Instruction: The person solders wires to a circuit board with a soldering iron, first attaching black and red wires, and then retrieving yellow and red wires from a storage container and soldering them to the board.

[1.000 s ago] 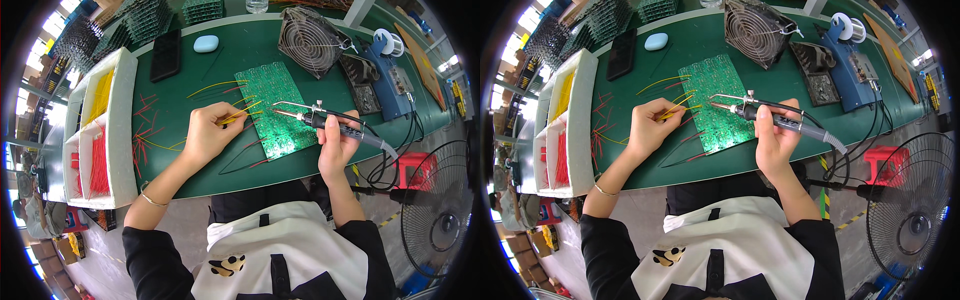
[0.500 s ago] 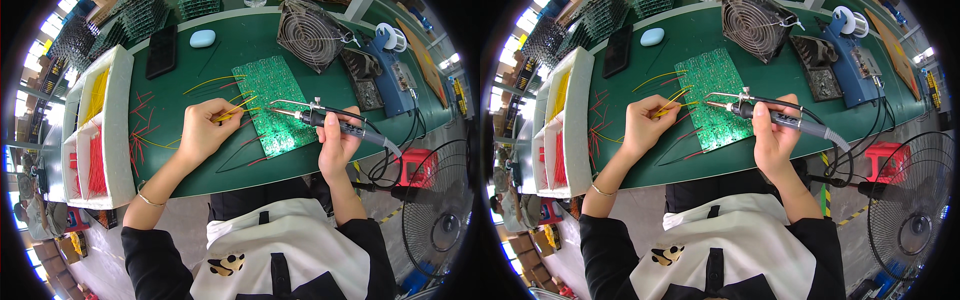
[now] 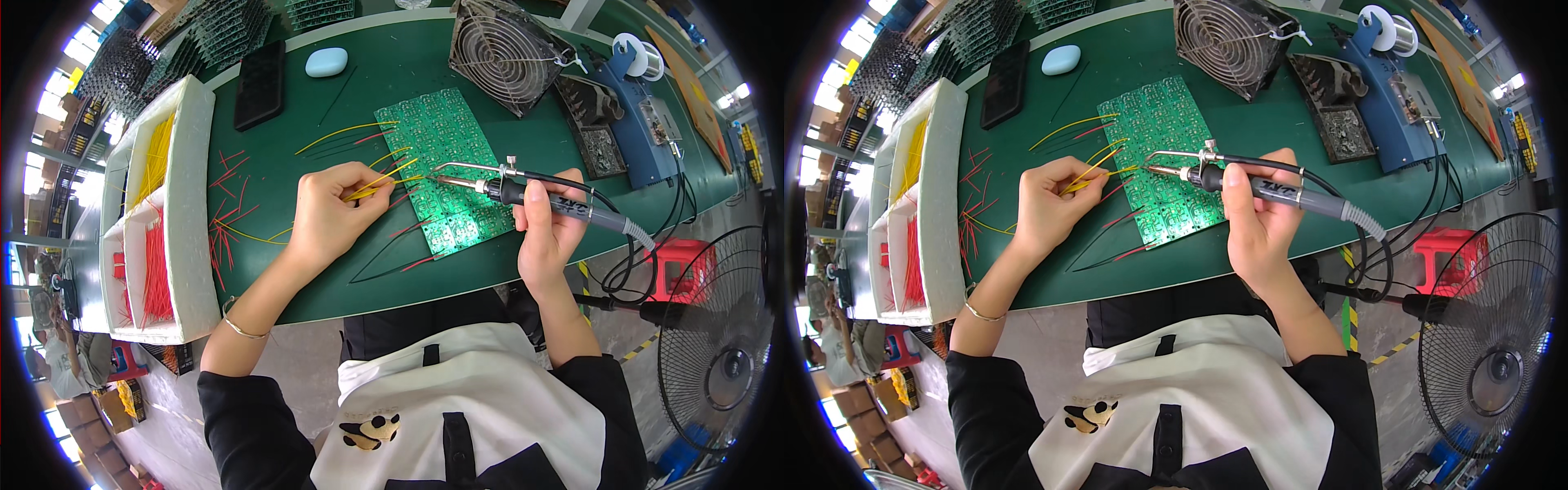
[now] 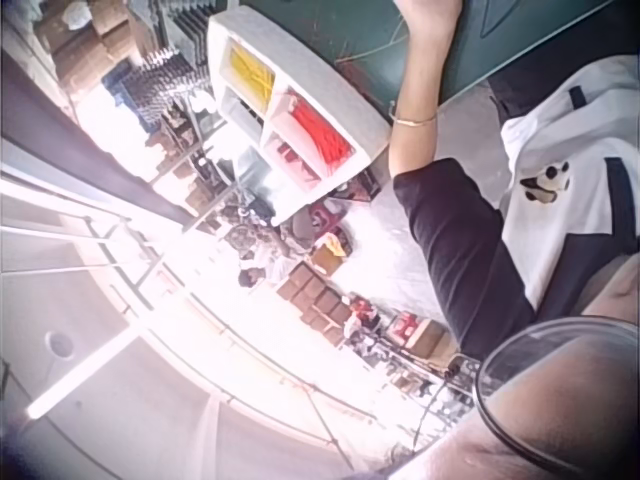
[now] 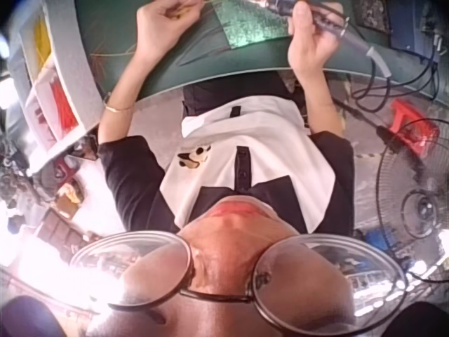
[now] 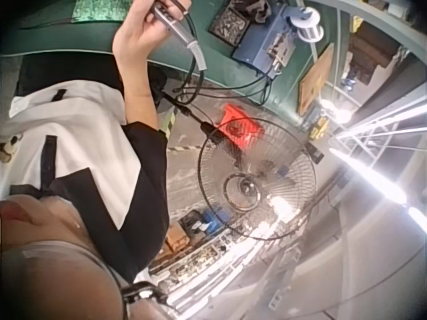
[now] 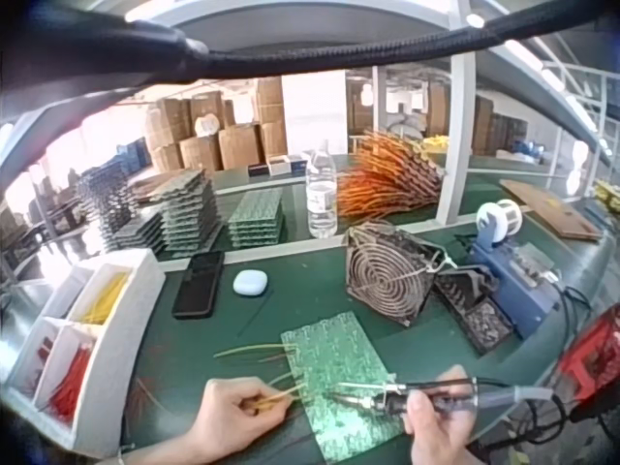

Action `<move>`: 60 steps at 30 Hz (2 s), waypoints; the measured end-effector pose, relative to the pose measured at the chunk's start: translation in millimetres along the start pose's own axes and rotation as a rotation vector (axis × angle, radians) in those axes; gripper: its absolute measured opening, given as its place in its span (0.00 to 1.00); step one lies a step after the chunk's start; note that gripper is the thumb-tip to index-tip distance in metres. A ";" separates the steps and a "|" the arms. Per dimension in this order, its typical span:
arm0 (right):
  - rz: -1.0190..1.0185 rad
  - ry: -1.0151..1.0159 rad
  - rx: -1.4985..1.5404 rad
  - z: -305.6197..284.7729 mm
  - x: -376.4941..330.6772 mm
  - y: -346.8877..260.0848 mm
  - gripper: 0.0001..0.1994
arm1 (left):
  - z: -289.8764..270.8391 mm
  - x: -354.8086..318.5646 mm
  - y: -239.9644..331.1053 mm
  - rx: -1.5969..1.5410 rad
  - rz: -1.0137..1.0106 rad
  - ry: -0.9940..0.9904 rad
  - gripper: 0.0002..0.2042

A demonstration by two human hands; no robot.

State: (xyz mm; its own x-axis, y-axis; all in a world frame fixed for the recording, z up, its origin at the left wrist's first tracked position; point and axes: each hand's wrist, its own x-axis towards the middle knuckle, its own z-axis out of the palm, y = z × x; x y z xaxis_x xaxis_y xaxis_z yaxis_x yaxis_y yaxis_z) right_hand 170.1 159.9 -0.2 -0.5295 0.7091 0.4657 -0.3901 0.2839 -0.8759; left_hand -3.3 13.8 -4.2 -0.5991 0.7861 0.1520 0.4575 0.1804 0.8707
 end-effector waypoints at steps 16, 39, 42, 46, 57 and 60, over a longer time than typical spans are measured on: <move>-0.003 -0.008 -0.007 0.4 -0.5 -0.1 0.05 | -0.5 -1.0 0.4 0.006 -0.004 0.005 0.02; -0.107 0.004 -0.145 -3.8 -2.8 7.4 0.05 | 0.5 -1.5 2.9 0.016 0.028 0.014 0.02; -0.080 0.030 -0.048 -2.1 -2.0 3.4 0.05 | -0.2 -0.7 3.9 0.022 0.020 0.013 0.02; -0.085 0.054 0.022 -2.1 0.0 2.9 0.04 | -1.3 0.7 3.1 0.026 0.032 0.009 0.02; -0.088 0.113 0.048 -4.7 0.0 1.4 0.05 | -19.5 -1.7 3.0 -0.011 -0.011 0.066 0.04; -0.096 0.153 0.066 -5.7 1.5 -1.9 0.05 | -39.3 -8.5 -2.5 -0.066 -0.011 0.156 0.05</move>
State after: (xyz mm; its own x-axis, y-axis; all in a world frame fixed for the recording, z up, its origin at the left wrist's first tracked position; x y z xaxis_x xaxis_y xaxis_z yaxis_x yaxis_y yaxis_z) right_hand 174.2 164.1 1.5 -0.3690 0.7720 0.5176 -0.4845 0.3155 -0.8159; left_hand -25.1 -16.5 10.8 -0.7013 0.6817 0.2083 0.4092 0.1458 0.9007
